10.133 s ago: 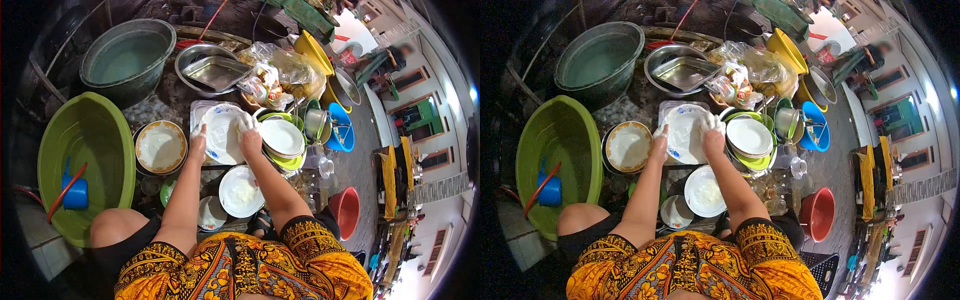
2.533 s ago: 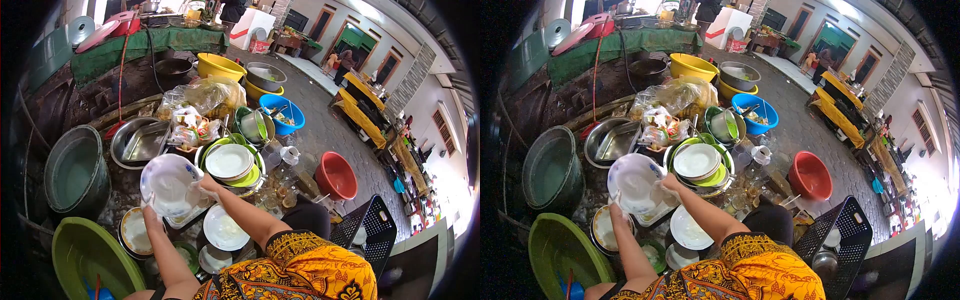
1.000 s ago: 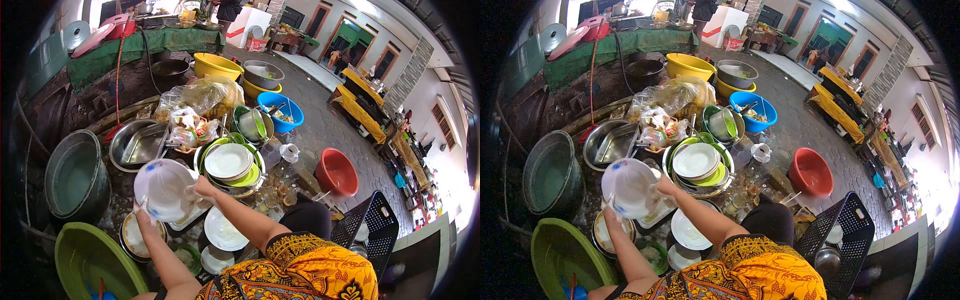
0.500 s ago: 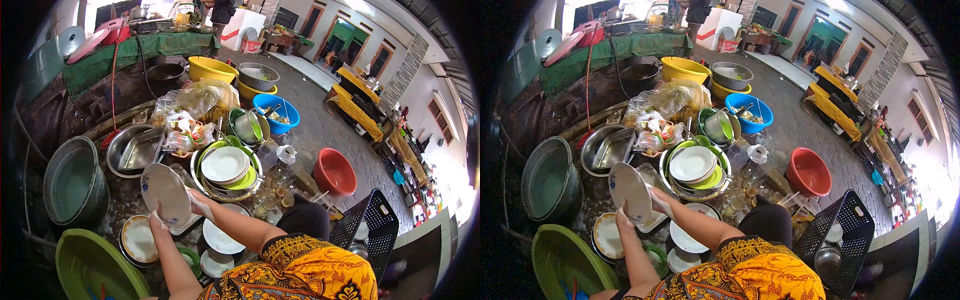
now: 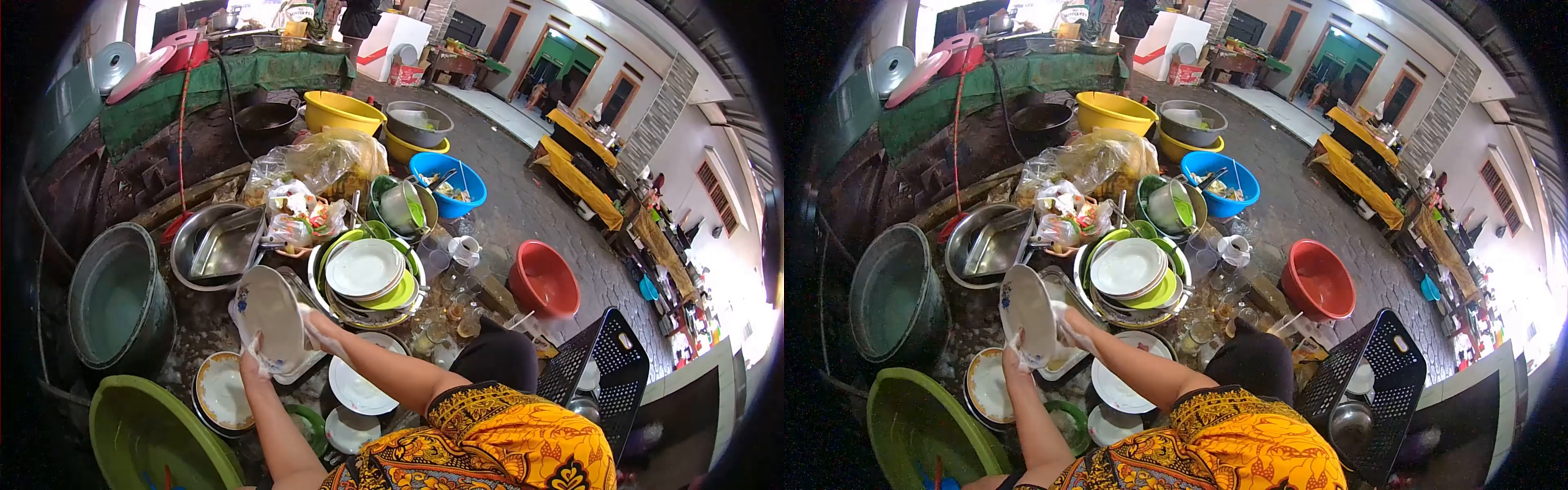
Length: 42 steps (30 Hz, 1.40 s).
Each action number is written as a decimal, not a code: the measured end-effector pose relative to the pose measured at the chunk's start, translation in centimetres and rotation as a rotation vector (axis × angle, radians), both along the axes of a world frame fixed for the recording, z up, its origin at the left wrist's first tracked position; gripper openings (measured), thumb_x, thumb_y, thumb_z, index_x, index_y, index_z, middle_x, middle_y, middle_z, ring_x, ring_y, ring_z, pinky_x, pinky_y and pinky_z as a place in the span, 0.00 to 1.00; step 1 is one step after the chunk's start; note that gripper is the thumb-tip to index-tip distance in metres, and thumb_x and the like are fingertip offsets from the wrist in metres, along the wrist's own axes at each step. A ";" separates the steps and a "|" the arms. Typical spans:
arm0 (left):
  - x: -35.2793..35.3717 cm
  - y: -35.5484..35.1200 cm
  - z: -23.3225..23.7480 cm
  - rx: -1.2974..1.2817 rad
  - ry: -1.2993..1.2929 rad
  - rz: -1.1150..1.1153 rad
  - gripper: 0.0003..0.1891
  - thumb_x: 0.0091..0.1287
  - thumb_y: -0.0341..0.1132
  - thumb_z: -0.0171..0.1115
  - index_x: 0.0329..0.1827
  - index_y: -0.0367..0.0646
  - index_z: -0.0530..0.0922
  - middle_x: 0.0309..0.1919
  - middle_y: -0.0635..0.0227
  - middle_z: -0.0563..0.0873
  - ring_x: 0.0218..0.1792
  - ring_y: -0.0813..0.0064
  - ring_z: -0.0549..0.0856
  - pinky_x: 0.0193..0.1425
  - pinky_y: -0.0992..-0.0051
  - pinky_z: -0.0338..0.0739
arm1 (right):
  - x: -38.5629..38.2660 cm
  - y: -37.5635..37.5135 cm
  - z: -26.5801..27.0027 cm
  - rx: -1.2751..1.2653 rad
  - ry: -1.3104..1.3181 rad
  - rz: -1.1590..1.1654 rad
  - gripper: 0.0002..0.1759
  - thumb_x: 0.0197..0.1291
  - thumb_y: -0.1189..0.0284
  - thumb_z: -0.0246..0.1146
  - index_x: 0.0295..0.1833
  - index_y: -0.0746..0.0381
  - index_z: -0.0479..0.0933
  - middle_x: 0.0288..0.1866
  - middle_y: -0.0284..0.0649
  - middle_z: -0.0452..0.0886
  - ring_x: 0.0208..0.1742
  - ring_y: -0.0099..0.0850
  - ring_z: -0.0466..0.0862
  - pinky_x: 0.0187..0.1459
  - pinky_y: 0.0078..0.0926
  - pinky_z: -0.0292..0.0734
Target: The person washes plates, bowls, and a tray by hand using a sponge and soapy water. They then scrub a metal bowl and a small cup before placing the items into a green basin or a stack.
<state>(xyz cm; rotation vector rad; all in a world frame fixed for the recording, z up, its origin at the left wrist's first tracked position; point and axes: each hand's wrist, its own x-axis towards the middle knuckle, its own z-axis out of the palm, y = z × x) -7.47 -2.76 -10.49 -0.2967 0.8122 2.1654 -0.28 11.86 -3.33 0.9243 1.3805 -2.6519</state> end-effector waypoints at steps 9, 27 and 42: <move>2.7 2.6 -1.2 0.079 -0.007 -0.090 0.20 0.58 0.36 0.56 0.53 0.40 0.68 0.46 0.64 0.77 0.46 0.66 0.76 0.51 0.67 0.70 | -1.4 3.0 -0.9 -0.321 0.318 -0.019 0.17 0.58 0.60 0.52 0.44 0.62 0.74 0.35 0.40 0.79 0.30 0.30 0.79 0.34 0.29 0.75; 0.0 -1.8 -2.1 0.090 -0.001 0.253 0.21 0.61 0.34 0.49 0.57 0.36 0.64 0.49 0.58 0.74 0.49 0.62 0.75 0.52 0.60 0.70 | -3.0 0.2 -3.5 0.848 0.161 -0.311 0.18 0.53 0.63 0.56 0.43 0.67 0.70 0.30 0.50 0.76 0.29 0.43 0.77 0.37 0.36 0.73; 2.0 0.1 -1.5 -0.448 0.039 0.344 0.18 0.61 0.44 0.49 0.52 0.48 0.71 0.38 0.64 0.79 0.35 0.71 0.78 0.33 0.69 0.75 | 1.4 -4.2 -5.8 1.775 0.115 0.753 0.13 0.43 0.73 0.52 0.34 0.67 0.76 0.34 0.57 0.75 0.36 0.49 0.77 0.41 0.42 0.71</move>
